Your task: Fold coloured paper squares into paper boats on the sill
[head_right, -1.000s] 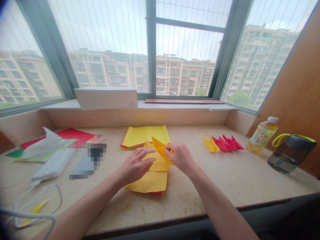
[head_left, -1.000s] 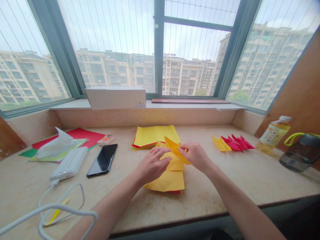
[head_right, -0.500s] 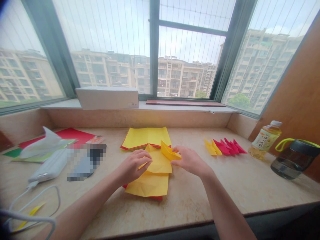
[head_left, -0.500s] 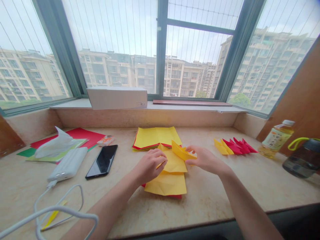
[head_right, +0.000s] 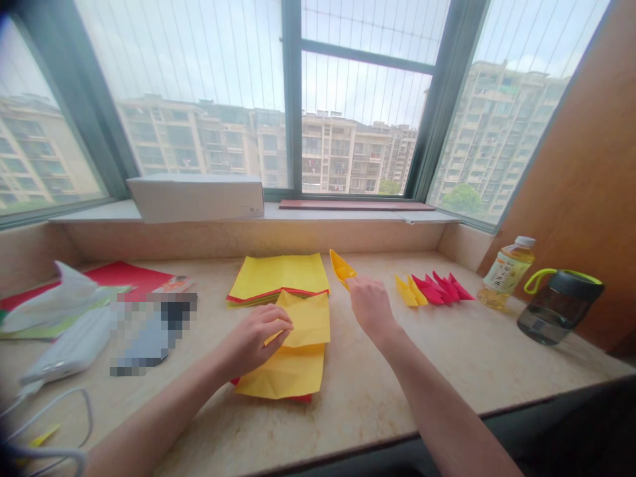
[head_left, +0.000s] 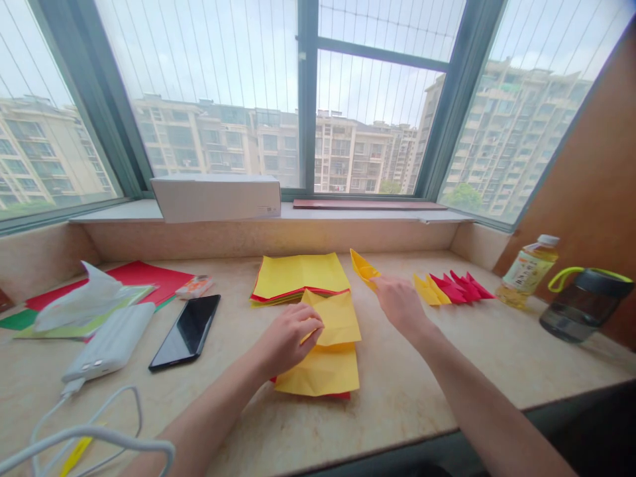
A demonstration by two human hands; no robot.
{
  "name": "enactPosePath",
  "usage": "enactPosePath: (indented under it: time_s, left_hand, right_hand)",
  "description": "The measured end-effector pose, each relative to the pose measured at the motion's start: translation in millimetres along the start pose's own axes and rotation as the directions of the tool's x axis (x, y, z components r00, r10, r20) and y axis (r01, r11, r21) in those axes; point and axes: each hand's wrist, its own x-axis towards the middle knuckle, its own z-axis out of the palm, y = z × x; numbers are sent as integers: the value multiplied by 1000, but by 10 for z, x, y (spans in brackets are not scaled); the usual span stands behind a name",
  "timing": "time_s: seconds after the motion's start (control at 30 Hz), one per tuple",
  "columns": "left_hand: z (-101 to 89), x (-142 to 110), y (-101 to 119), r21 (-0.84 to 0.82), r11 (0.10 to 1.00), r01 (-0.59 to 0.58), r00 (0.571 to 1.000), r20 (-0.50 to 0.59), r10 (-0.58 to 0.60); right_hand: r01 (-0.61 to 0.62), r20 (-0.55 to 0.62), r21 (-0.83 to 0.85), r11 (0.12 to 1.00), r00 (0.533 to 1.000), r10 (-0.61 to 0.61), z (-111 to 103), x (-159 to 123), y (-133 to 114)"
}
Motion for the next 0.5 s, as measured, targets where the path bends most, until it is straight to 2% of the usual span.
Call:
enactPosePath:
  time_s: [0.1, 0.27, 0.4, 0.5]
  left_hand:
    - [8, -2, 13, 3, 1000, -3, 1000, -6, 3]
    - [19, -3, 37, 16, 998, -57, 998, -22, 57]
    - [-14, 7, 85, 59, 994, -87, 995, -52, 90]
    - [-60, 19, 123, 107, 989, -106, 990, -84, 115]
  right_hand:
    - [-16, 70, -209, 978, 997, 31, -5, 271, 250]
    - [-91, 169, -288, 953, 975, 144, 53, 823, 966]
    - [-167, 247, -344, 924, 933, 261, 233, 1158, 1524]
    - [-214, 288, -390, 895, 895, 340, 434, 1346, 1831]
